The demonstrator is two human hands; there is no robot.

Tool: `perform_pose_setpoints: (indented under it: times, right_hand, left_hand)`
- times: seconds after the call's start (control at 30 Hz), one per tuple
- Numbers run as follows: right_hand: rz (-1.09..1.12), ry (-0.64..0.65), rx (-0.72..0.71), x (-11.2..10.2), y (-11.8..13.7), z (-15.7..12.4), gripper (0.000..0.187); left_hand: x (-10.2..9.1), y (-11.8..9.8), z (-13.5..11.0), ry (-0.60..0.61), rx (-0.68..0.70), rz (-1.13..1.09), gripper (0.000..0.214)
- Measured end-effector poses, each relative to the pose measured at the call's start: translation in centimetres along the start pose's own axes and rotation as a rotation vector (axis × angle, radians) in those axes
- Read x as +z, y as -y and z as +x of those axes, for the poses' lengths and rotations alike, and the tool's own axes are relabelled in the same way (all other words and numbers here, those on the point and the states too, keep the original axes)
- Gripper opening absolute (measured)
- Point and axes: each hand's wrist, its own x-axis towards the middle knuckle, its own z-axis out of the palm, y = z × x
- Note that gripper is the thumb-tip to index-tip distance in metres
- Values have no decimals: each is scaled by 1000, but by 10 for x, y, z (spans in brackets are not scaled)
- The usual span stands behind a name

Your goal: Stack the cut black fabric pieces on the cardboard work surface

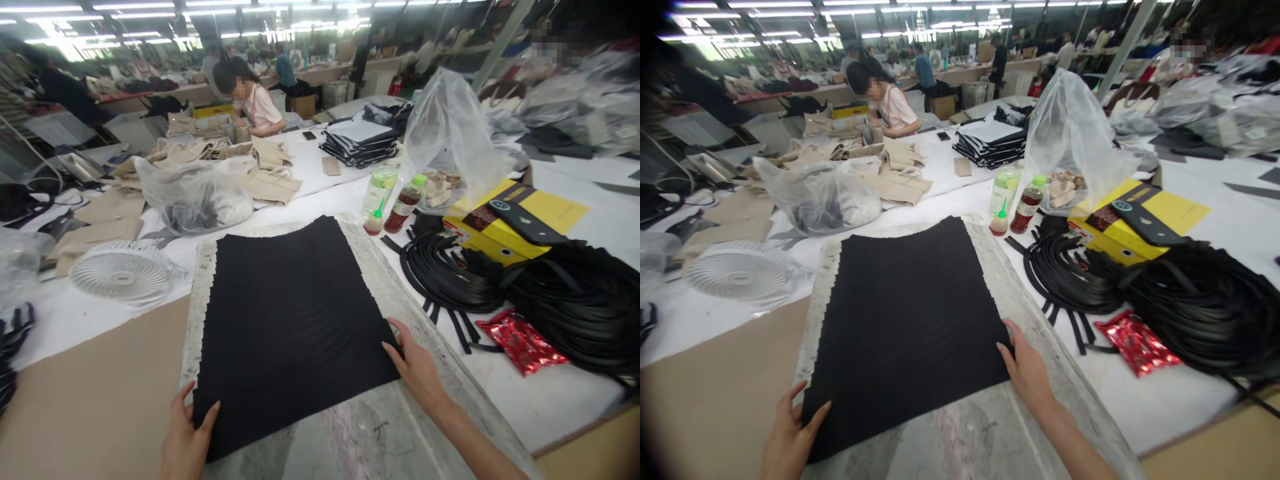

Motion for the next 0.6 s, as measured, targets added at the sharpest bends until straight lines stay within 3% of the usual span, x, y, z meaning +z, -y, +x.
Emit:
perform_pose_setpoints:
  times: [0.17,0.43,0.53,0.6]
  right_hand:
    - [26,12,-44,3,-5,3,33]
    - [21,22,4,10,-22,7,48]
    - [76,44,38,15,-30,11,47]
    - [196,-9,65,19,-36,10,42]
  left_hand:
    - [2,2,4,9,21,-4,74]
    - [5,-6,-7,71,120,-258,62]
    - [4,-6,-6,60,110,-279,59]
    - [3,-7,-6,43,112,-256,57]
